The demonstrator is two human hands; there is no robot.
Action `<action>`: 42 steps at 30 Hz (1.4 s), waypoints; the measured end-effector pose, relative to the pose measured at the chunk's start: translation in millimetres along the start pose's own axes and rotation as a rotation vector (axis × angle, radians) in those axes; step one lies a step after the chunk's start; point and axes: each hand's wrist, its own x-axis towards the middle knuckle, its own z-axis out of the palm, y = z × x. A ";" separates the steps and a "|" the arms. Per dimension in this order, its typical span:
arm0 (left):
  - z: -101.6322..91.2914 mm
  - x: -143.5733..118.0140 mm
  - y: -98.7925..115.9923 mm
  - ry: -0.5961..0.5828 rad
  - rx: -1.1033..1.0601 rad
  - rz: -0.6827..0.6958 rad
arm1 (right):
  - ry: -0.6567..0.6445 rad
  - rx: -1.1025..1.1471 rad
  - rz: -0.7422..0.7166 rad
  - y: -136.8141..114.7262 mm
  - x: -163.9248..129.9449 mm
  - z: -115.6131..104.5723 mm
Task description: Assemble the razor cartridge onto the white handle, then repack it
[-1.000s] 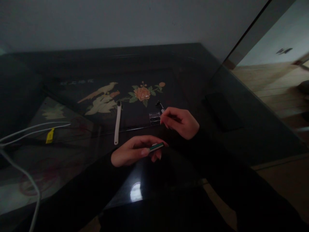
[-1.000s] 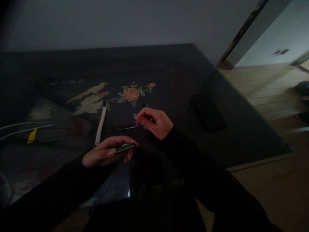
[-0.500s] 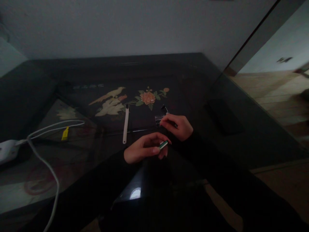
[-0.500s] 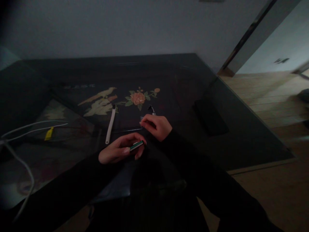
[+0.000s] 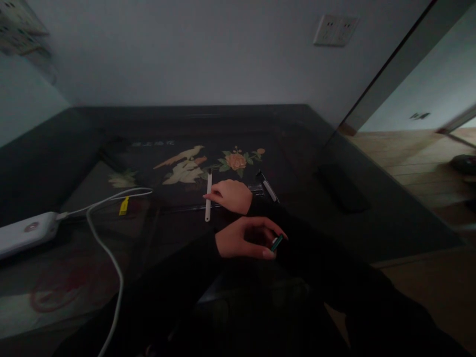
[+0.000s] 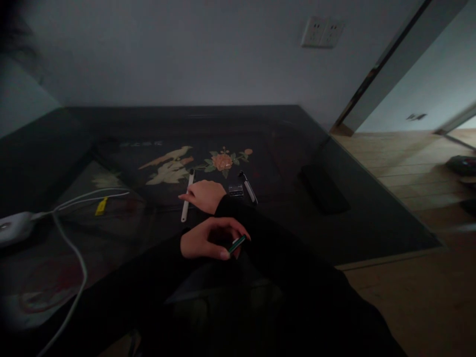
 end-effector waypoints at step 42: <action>-32.5 15.5 -5.5 0.928 -0.121 0.336 | 0.131 0.864 0.168 71.8 -110.8 -24.2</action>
